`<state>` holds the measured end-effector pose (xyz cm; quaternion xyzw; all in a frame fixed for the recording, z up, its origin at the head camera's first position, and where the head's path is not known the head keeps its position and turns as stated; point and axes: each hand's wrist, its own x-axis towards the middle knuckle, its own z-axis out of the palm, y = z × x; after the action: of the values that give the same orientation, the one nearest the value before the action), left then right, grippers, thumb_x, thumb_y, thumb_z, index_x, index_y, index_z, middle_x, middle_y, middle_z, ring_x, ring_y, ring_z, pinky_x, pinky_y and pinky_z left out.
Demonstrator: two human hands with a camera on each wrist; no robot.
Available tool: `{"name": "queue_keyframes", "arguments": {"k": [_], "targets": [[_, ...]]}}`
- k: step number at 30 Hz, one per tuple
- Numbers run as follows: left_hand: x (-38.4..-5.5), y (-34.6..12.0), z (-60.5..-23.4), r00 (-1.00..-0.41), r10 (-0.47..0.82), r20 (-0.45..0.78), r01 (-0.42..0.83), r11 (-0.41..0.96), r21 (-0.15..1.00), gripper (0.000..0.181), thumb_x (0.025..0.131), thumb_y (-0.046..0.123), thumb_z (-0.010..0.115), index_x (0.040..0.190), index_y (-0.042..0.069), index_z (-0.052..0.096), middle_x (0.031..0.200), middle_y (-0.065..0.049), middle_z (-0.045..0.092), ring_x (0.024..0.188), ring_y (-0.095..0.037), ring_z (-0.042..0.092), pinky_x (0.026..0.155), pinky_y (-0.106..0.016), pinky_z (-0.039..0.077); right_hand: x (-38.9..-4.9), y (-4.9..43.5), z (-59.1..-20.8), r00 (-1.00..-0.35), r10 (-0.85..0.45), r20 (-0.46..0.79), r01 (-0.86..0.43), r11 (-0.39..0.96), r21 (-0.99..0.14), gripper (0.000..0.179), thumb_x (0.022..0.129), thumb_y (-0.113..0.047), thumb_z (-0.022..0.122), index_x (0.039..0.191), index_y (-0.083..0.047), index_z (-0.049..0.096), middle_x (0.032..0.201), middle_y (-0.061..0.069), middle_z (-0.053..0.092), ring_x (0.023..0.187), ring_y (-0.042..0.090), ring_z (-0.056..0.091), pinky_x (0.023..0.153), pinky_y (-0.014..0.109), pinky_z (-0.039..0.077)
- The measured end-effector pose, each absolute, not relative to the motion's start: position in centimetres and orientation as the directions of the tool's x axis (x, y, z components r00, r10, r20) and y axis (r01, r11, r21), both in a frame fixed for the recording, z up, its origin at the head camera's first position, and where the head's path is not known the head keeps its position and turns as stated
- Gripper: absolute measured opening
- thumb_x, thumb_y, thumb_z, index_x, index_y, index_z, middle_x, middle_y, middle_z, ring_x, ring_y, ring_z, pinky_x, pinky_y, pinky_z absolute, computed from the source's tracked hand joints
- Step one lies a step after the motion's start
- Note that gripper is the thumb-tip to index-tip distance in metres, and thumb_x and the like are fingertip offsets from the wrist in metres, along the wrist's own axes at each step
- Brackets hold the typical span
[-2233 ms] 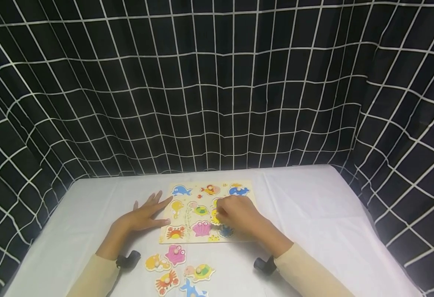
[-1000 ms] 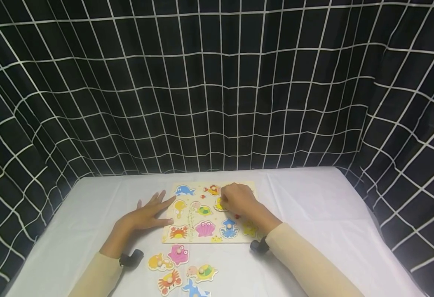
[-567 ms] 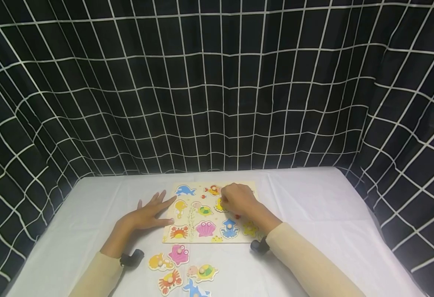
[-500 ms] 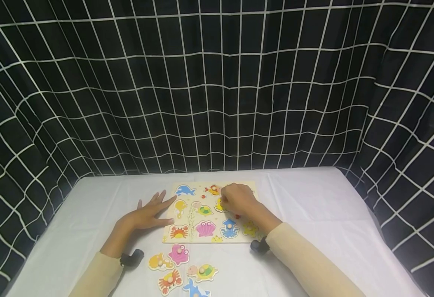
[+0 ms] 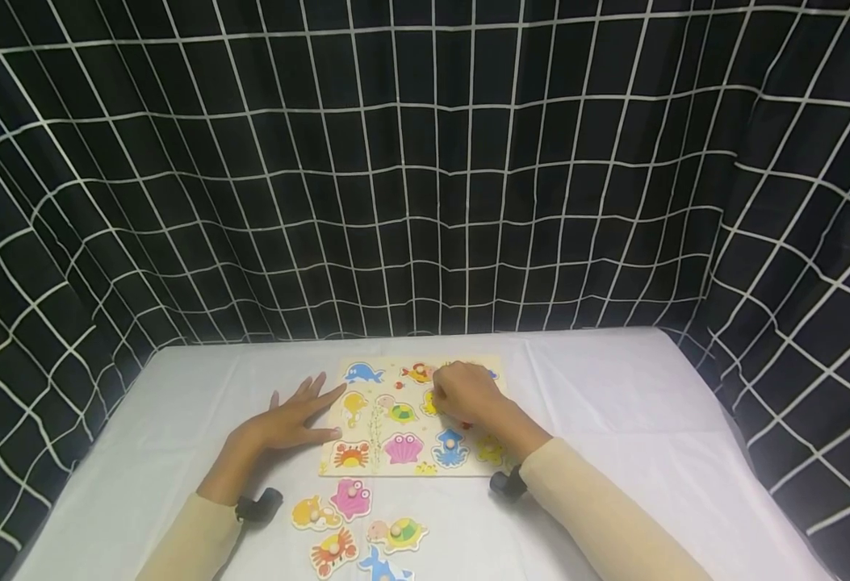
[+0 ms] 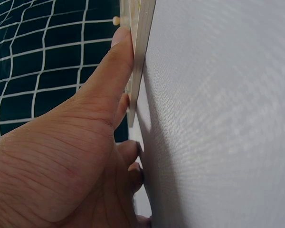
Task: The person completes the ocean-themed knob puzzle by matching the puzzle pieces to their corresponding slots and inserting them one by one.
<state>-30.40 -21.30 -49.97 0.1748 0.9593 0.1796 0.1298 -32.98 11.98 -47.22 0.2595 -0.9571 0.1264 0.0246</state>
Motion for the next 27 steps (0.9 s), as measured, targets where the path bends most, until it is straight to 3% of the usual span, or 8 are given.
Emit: {"name": "queue_keyframes", "arguments": {"k": [9,13,18,24,27], "targets": [[-30.5,-21.4,-49.7,-0.904,0.383,-0.189,0.285,0.871,0.402,0.086,0.09,0.066,0.062,0.161,0.033,0.028,0.17,-0.012,0.006,0.156,-0.035,-0.001,0.114,-0.073,-0.005,-32.5,11.8,-46.6,-0.878,-0.469,0.099,-0.478,0.843,-0.247,0.012,0.091,-0.02,0.076,0.099,-0.012,0.078,0.084,-0.004,0.073,0.059,0.009,0.052,0.061,0.029,0.045],[-30.5,-21.3,-49.5,-0.902,0.388,-0.19,0.289,0.869,0.401,0.086,0.09,0.066,0.062,0.161,0.032,0.028,0.17,-0.012,0.005,0.156,-0.035,-0.001,0.114,-0.074,-0.005,-31.3,11.6,-46.0,-0.872,-0.47,0.139,-0.49,0.828,-0.273,0.018,0.089,-0.019,0.077,0.105,-0.01,0.078,0.091,0.0,0.075,0.068,0.009,0.059,0.065,0.033,0.052],[-30.4,-21.2,-49.2,-0.906,0.38,-0.189,0.278,0.868,0.41,0.086,0.09,0.065,0.063,0.161,0.031,0.029,0.17,-0.013,0.006,0.156,-0.035,0.0,0.114,-0.074,-0.005,-28.8,10.9,-44.8,-0.842,-0.505,0.189,-0.539,0.777,-0.324,0.02,0.087,-0.02,0.082,0.104,-0.011,0.077,0.087,-0.005,0.072,0.077,0.012,0.062,0.066,0.032,0.052],[-30.2,-21.3,-49.5,-0.902,0.384,-0.197,0.277,0.865,0.418,0.087,0.089,0.066,0.063,0.161,0.031,0.029,0.17,-0.013,0.006,0.156,-0.035,-0.001,0.115,-0.073,-0.006,-25.6,9.9,-44.1,-0.803,-0.569,0.178,-0.588,0.705,-0.397,0.017,0.087,-0.018,0.081,0.103,-0.015,0.078,0.084,-0.011,0.069,0.07,0.005,0.056,0.059,0.025,0.047],[-30.2,-21.4,-49.6,-0.904,0.382,-0.193,0.278,0.866,0.416,0.087,0.089,0.066,0.063,0.161,0.031,0.029,0.17,-0.013,0.007,0.156,-0.035,0.0,0.114,-0.074,-0.005,-24.1,9.7,-44.1,-0.749,-0.643,0.159,-0.632,0.621,-0.465,0.013,0.088,-0.016,0.079,0.101,-0.015,0.077,0.083,-0.013,0.069,0.069,0.003,0.056,0.062,0.023,0.048]]}}
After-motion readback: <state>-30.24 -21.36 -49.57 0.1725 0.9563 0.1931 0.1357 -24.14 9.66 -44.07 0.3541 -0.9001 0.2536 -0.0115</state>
